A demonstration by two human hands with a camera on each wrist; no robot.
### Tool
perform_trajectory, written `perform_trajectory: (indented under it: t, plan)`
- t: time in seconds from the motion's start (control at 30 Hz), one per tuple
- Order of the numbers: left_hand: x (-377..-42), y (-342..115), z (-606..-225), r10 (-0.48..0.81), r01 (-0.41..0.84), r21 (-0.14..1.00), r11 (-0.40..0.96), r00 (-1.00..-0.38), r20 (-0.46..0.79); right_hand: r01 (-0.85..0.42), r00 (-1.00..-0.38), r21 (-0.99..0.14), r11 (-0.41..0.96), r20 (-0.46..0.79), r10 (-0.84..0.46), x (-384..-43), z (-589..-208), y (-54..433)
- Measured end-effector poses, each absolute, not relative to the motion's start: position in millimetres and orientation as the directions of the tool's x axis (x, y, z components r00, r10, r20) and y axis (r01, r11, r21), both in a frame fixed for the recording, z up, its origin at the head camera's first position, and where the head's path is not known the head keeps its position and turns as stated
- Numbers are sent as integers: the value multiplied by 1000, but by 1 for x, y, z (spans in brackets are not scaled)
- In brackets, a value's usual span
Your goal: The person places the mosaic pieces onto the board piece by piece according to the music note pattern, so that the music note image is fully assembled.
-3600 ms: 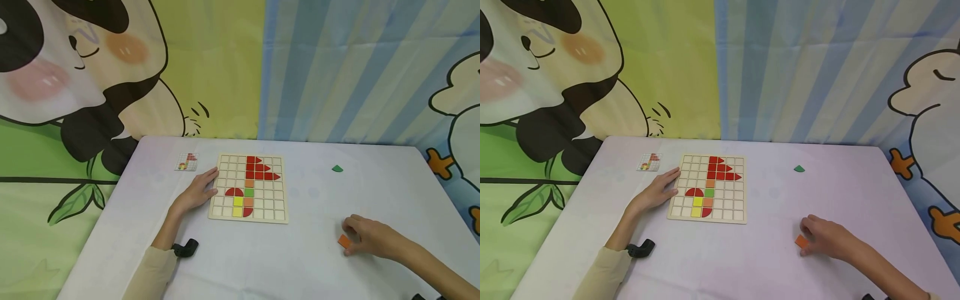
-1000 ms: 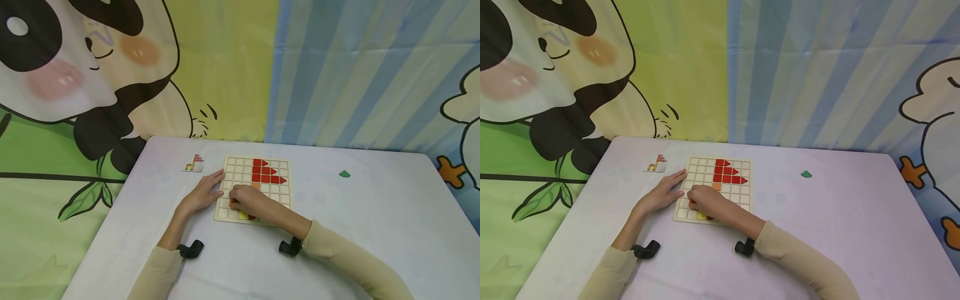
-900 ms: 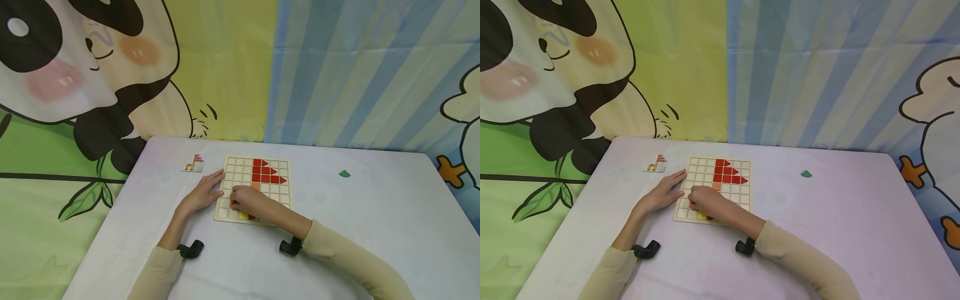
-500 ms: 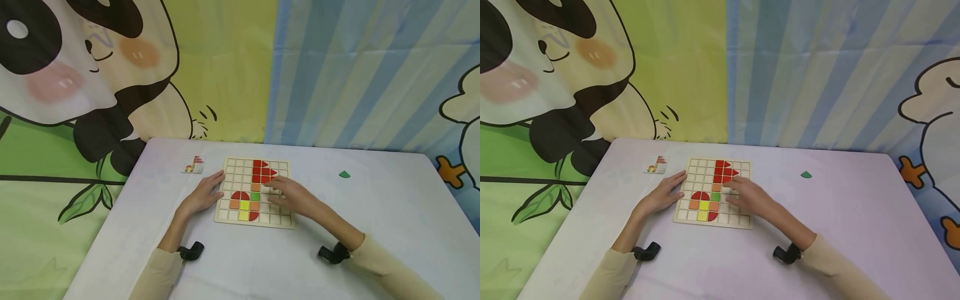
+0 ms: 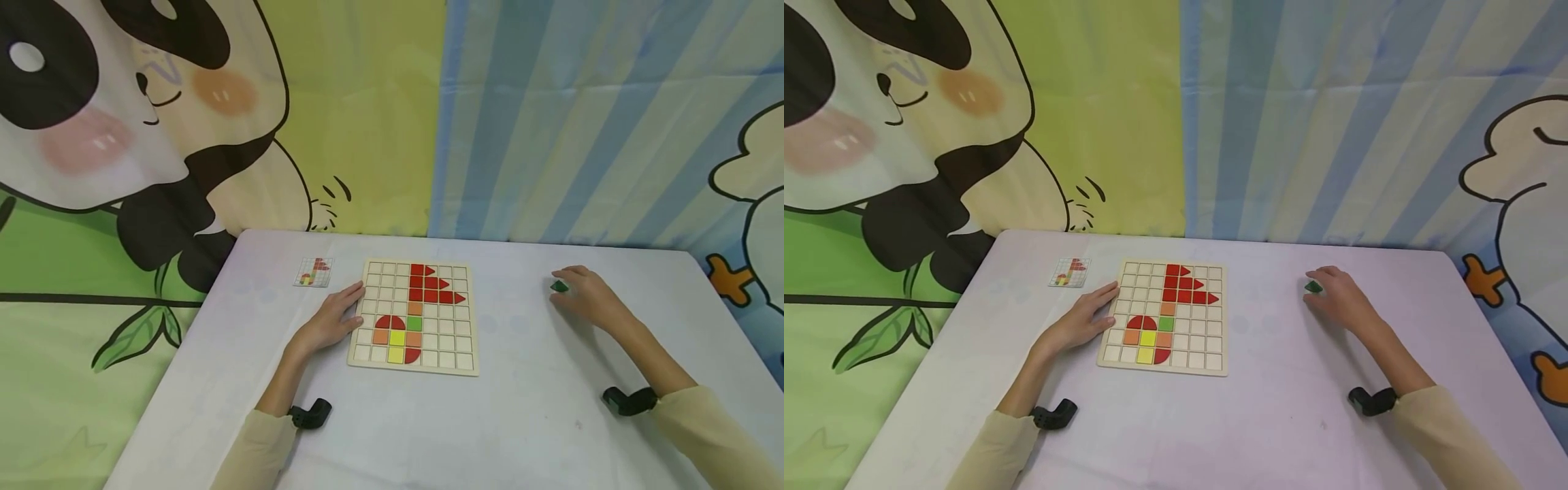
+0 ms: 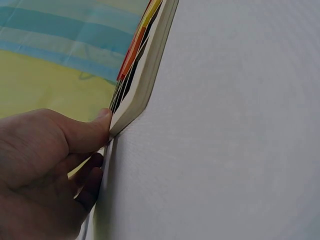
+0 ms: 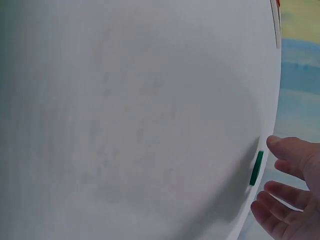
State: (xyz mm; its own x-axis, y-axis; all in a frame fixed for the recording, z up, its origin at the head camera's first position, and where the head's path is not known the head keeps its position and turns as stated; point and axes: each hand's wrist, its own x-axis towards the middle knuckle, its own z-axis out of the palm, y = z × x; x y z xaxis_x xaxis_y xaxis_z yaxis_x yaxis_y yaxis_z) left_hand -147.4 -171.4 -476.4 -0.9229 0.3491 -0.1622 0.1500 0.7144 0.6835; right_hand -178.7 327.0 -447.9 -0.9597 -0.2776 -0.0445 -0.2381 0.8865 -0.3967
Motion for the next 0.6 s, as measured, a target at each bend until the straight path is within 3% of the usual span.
perform_trajectory:
  t: [0.6]
  plan:
    - [-147,-172,-476,340,141,682,718,-925,-167,-335,-931,-415,846,7,-366,-190,-455,340]
